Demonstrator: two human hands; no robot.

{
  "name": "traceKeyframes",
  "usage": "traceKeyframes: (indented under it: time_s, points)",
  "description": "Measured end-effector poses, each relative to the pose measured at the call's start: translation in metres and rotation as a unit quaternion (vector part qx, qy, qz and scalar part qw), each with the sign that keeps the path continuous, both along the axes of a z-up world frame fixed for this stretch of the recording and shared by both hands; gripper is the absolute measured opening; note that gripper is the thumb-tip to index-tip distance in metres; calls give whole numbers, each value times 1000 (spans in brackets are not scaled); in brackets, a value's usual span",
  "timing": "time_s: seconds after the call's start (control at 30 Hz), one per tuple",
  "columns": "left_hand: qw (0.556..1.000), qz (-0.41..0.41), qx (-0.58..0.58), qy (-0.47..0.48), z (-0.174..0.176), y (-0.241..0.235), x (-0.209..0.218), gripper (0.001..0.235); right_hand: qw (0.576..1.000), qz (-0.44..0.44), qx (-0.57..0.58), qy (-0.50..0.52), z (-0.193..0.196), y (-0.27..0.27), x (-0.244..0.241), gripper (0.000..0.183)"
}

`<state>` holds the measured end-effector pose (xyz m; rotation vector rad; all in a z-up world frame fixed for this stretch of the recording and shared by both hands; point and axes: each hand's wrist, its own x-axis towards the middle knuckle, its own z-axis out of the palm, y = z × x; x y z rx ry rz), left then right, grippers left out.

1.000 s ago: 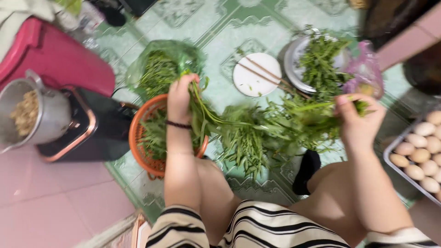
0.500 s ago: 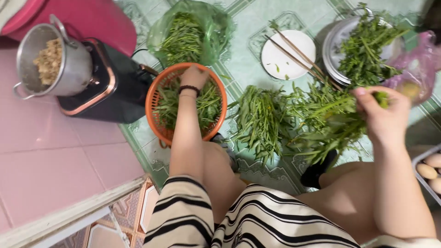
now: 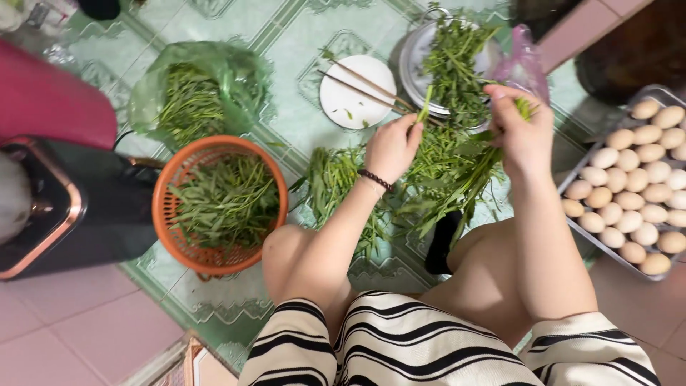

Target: The person sits on the floor sorting bunches of water spinach, plucking the leafy tips and leaves from the stems by hand and placing the edible portions into an orange plastic basket while discarding stems aside. They occasionally gather new bunches from a plastic bag and a plate to continue picking.

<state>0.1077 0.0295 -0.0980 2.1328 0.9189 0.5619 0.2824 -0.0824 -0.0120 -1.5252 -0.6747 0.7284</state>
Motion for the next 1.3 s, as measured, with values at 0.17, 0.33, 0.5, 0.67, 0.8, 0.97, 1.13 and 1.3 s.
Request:
traceKeyframes:
  time_s: [0.17,0.33,0.5,0.67,0.8,0.97,1.13,1.3]
  points:
    - [961,75,265,-36,28,-22,9,44,992,-40,47,106,-4,-26,47,29]
    - [970,-155,61,-176,60,-51,0,15,969,-13,107,224,-18,-27,58,35]
    - [986,-129,46,-93,82,-60,-7,19,915,38,173,362,-33,-7,40,35]
    - [985,-112,-52,-123,77,-39,-26,24,927,19,174,332,-31,15,18,39]
    - [989,-91,29,-111,84,-22,-53,18,966,45,136,216,-19,27,-8,46]
    - [987,-40,-70,-141,98,-5,-92,19,994,58,91,-19,-19,29,-19,48]
    - [976,-20,-186,-107,118,-1,-127,22,984,105,15,-145,-21,37,-35,44]
    - [992,6,85,-93,125,-5,-148,15,994,72,63,-46,-15,48,-43,46]
